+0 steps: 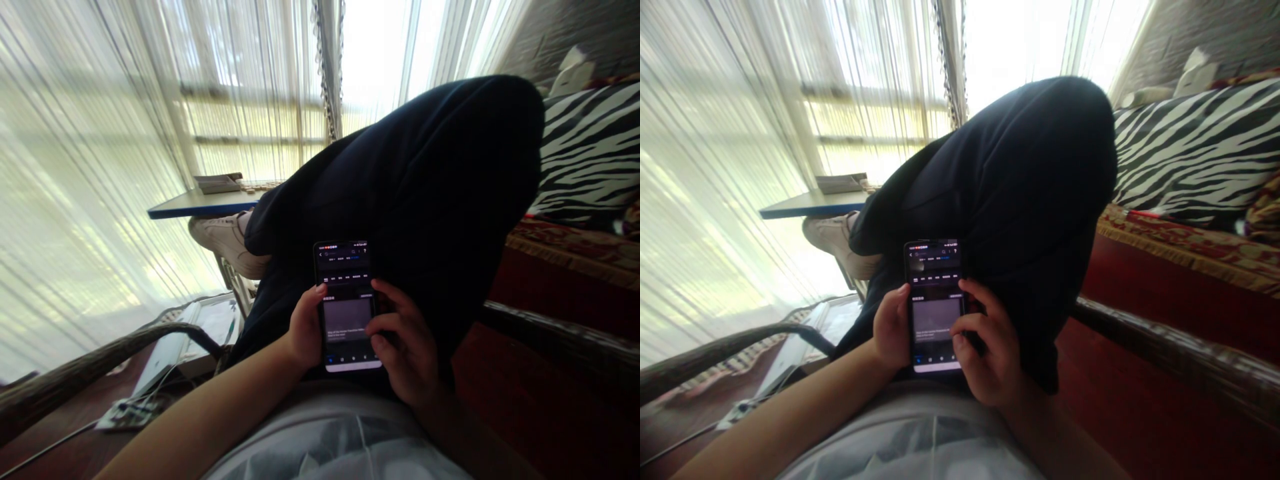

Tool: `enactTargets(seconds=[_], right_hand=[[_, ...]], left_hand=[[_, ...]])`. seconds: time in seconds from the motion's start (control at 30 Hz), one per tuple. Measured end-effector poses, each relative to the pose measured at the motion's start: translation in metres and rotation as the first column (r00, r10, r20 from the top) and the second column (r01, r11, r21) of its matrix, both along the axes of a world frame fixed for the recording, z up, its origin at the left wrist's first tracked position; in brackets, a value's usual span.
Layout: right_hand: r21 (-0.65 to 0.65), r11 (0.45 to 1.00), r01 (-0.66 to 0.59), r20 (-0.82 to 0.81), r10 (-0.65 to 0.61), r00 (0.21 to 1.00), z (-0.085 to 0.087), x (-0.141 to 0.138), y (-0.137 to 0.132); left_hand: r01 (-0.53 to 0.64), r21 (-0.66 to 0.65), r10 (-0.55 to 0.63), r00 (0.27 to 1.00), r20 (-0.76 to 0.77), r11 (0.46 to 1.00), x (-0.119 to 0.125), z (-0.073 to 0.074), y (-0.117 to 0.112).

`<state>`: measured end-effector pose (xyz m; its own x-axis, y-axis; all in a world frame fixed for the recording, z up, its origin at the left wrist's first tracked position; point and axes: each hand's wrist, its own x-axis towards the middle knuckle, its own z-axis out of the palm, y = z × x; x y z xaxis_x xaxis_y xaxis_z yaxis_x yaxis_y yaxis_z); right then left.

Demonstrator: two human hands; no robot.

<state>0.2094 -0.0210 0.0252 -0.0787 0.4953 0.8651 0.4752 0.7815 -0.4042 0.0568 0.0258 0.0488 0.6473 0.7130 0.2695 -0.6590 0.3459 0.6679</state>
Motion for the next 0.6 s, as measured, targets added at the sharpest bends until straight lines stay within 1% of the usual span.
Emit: enactTargets(seconds=[0.17,0.27,0.4,0.6], right_hand=[[-0.022,1.0,0.02,0.047,-0.019,0.999,-0.0011,-0.0007,0.0008],[-0.048,0.999,0.003,0.031,-0.001,1.0,-0.0024,0.0004,0.0003],[-0.037,0.999,0.008,0.011,-0.007,1.0,-0.0039,0.0015,0.0002],[-0.03,0.999,0.029,0.018,-0.029,0.999,-0.0044,0.0004,0.0018]], left_hand=[[-0.013,-0.002,0.013,1.0,-0.008,1.0,0.001,-0.0016,0.0027],[-0.017,-0.018,0.017,1.0,-0.022,1.0,0.0013,-0.0007,0.003],[-0.028,-0.035,0.028,1.0,-0.012,0.999,0.0016,0.0009,0.0016],[0.02,-0.043,-0.02,1.0,0.008,0.999,0.0015,-0.0006,0.0021]])
